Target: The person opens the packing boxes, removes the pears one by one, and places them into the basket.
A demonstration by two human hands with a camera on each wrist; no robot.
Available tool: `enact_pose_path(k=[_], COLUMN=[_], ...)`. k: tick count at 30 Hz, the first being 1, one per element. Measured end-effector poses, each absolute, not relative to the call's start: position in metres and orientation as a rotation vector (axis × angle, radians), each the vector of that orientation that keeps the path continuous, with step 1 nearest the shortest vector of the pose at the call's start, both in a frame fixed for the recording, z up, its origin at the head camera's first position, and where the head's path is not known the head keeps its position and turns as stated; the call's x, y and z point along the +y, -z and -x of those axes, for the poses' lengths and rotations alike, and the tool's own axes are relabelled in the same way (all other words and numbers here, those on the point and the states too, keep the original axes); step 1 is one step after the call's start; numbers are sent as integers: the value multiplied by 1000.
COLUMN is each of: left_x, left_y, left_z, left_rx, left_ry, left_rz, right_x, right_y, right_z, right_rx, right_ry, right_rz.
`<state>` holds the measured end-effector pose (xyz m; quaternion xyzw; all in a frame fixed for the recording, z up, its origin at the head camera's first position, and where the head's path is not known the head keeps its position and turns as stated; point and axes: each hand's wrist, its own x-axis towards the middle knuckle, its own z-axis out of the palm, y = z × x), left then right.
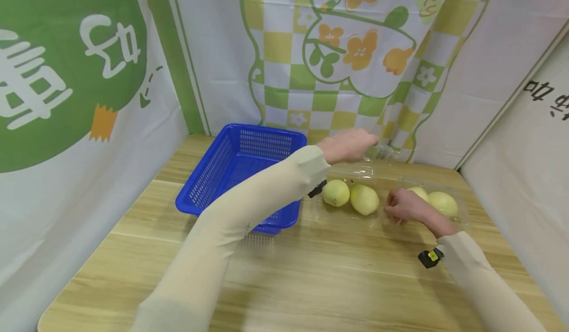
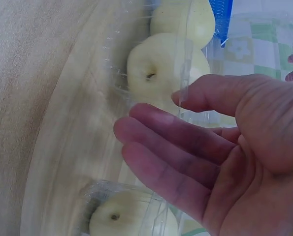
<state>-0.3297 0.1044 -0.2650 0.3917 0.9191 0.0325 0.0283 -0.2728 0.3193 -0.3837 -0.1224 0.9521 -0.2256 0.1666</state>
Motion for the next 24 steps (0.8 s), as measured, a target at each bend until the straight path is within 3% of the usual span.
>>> enact_pose_path(k=[24], left_x=[74], left_y=[262], left_z=[347], left_rx=[2934], left_ry=[-154], left_rz=[-1098], right_x=[326], right_y=[382], right_z=[265], right_rx=[2656], right_ry=[653], right_rz=[403])
